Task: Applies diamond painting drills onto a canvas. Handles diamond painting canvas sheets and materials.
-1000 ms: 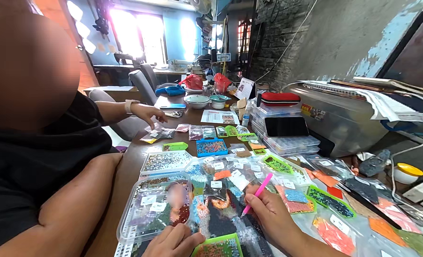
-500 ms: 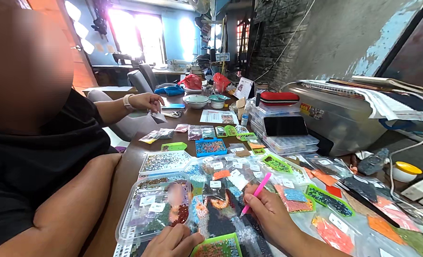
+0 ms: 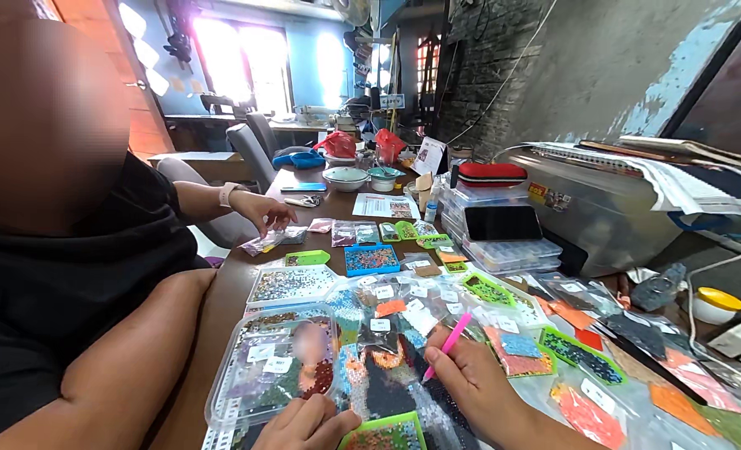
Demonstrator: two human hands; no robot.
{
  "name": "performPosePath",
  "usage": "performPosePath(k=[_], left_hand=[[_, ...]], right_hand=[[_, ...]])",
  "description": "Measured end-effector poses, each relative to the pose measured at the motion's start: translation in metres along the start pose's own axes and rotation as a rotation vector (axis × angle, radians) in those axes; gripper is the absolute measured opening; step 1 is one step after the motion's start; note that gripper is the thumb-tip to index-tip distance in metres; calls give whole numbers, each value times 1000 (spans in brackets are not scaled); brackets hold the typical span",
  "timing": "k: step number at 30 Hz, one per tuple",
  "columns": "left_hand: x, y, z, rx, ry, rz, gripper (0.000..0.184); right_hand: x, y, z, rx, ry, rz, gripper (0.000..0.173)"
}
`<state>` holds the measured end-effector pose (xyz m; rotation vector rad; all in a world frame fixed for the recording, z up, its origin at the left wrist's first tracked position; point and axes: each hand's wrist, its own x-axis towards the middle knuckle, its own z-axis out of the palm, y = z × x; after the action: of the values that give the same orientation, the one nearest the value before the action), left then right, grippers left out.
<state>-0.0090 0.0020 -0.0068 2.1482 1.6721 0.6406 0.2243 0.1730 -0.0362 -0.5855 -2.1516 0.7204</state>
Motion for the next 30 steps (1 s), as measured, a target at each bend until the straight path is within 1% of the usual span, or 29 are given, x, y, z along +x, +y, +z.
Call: performPosePath(k=[11,15,30], left_hand=[[-2,1,1,-9,1,1,48],[-1,1,2,-20,17,3,47],[0,2,0,-22,-1,-5,48]], right_hand=[[0,-3,2,81,25,91,33],[0,-2,2,69,32,78,33],[1,-2,2,77,29,82,33]])
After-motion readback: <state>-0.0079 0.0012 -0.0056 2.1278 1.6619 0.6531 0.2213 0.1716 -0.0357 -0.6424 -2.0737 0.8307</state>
